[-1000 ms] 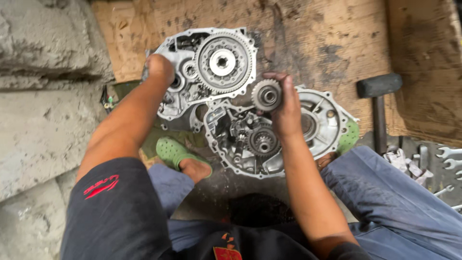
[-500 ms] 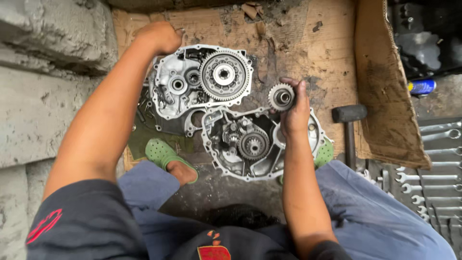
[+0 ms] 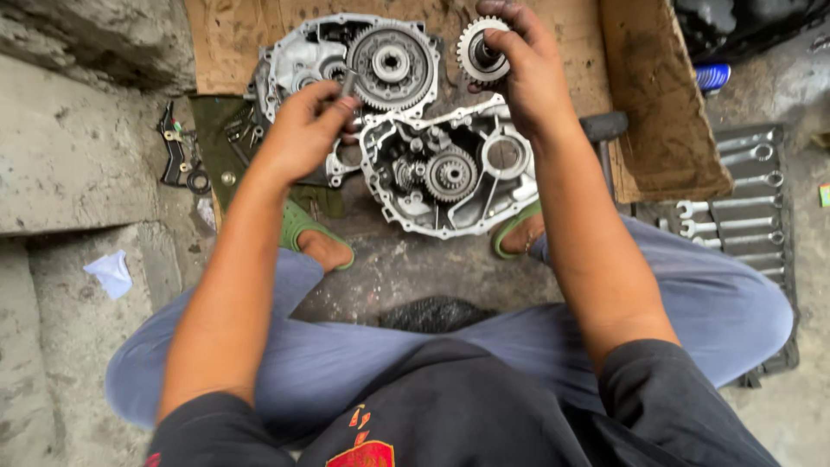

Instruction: The person sits on the floor of a repair shop assembling a motorcycle engine crankcase. They place gears, bearings and shafts into the lower crankcase half, align the upper crankcase half over it, and tap components into place with a mallet, repositioning parts by hand as they fit the halves together.

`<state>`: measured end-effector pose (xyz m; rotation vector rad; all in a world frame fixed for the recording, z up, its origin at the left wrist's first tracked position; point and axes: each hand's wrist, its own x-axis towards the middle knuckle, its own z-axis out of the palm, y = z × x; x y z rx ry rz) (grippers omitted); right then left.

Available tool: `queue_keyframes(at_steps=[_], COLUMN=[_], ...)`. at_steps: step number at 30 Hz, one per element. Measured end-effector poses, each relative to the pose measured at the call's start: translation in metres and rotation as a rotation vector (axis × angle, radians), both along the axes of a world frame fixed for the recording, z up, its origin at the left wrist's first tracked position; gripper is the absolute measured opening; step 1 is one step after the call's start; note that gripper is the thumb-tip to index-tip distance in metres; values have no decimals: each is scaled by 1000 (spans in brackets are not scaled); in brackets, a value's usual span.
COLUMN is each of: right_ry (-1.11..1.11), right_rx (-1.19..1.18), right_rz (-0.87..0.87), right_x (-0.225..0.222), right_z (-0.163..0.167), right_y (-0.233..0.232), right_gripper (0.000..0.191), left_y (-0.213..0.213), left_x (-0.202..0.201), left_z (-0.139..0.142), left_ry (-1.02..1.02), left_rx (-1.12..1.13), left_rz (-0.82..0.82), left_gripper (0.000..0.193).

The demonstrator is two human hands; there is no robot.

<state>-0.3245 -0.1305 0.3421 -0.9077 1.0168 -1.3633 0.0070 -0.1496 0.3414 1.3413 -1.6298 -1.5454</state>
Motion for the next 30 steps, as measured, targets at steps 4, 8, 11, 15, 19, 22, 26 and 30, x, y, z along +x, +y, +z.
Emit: queue_keyframes(at_steps=[4,8,11,15,19,22,26,30], right_ry=[-155,-283,-343,-419,-477,-468,-437,-434], right_rx=[95,266,346,315,291,300,326,309], right_rz=[-10,-104,-148,-133,-136,-149,-170,-188], right_x=[4,3,-6,-19,-26,-28,-30,-33], right_z=[-38,-84,-101,-107,-108,-108,-110,-112], right_y=[38,61,61,64,65,65,69,72], right_gripper=[31,35,35,39,39,40,39,37], left_y=[61,94,99,104,114,120,120,115], left_x=[-15,-27,-27,-28,-42,-54,-62,-68], left_z=[-66,-127,-153,-171,-177,-180,-183,-185], left_ry=[419,77,-31,-21,-271,-369,-548,-563], left_rx=[27,-151,-283,-77,-315,-543,-690,-709], left_rz=[-53,-15,-26,3,-4,-58,-148,-134], left_gripper=[30,32,30,28,28,27,26,24])
